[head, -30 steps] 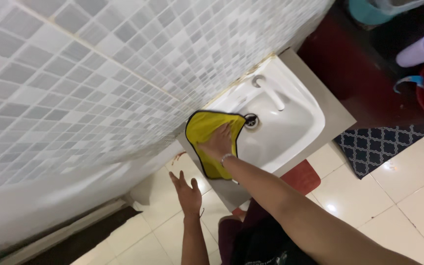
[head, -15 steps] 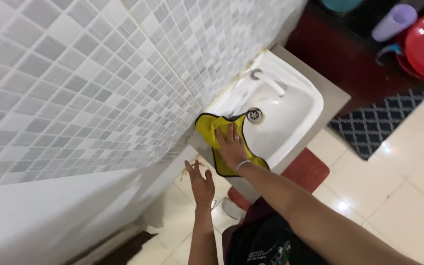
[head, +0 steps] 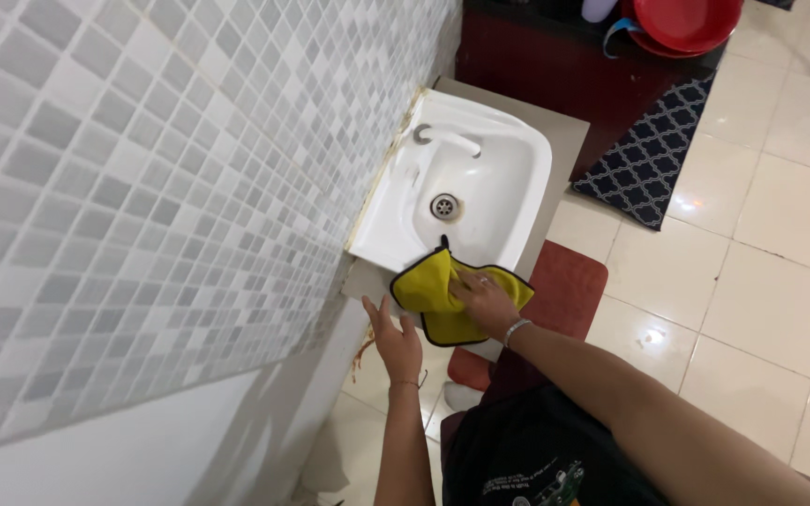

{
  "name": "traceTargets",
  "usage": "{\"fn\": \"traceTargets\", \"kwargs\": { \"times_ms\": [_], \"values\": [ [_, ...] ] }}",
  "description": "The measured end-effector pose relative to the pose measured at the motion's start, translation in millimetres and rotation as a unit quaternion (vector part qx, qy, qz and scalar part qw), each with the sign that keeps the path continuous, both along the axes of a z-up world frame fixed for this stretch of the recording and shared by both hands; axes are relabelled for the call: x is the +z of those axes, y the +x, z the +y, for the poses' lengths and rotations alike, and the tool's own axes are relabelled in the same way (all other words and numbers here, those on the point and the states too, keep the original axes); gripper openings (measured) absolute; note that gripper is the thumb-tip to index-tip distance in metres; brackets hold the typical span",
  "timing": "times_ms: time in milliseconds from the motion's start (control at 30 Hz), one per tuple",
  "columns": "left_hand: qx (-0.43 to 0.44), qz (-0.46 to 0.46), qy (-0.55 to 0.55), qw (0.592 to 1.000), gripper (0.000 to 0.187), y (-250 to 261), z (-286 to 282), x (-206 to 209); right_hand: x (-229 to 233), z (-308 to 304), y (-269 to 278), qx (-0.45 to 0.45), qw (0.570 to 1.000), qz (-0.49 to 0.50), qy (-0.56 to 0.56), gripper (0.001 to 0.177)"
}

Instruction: The person cleans the edges and basin of a small white sink by hand with a yellow cloth.

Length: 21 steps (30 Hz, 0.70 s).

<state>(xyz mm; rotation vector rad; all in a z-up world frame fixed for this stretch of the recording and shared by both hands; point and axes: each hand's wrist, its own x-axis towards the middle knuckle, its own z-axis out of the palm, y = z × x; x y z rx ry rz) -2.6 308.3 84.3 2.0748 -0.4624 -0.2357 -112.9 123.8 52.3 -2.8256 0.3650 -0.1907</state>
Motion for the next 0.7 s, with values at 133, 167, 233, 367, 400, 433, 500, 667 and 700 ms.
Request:
{"fn": "traceTargets", "kwargs": {
  "times_ms": [133, 167, 233, 367, 400, 433, 500, 667, 700],
  "values": [
    [0.009, -0.010, -0.015, 1.000, 0.050, 15, -9, 3, 12, 4, 39, -0.001, 0.997, 0.054, 0.055, 0.062],
    [0.020, 0.000, -0.015, 1.000, 0.050, 17, -11, 5, 19, 6, 56, -0.009, 0.993, 0.086, 0.079, 0.066],
    [0.042, 0.017, -0.012, 0.999, 0.050, 27, -14, 10, 37, 8, 97, -0.017, 0.988, 0.115, 0.105, 0.074],
    [0.058, 0.006, 0.001, 0.998, 0.046, 49, -28, 18, 79, -1, 172, -0.086, 0.967, 0.153, 0.183, 0.096],
    [0.060, 0.006, 0.014, 0.998, 0.046, 52, -31, 20, 85, -5, 188, -0.117, 0.953, 0.175, 0.219, 0.103],
    [0.062, 0.005, 0.028, 0.998, 0.046, 59, -36, 20, 86, -12, 203, -0.133, 0.942, 0.190, 0.242, 0.109],
    [0.052, 0.007, 0.034, 0.998, 0.047, 67, -44, 23, 71, -20, 220, -0.161, 0.916, 0.226, 0.291, 0.121],
    [0.046, 0.034, 0.038, 0.998, 0.052, 70, -60, 35, -29, -58, 253, -0.254, 0.916, -0.025, 0.309, 0.096],
    [0.050, 0.065, 0.018, 0.996, 0.060, 66, -62, 38, -37, -66, 261, -0.277, 0.901, -0.054, 0.331, 0.093]
  ]
}}
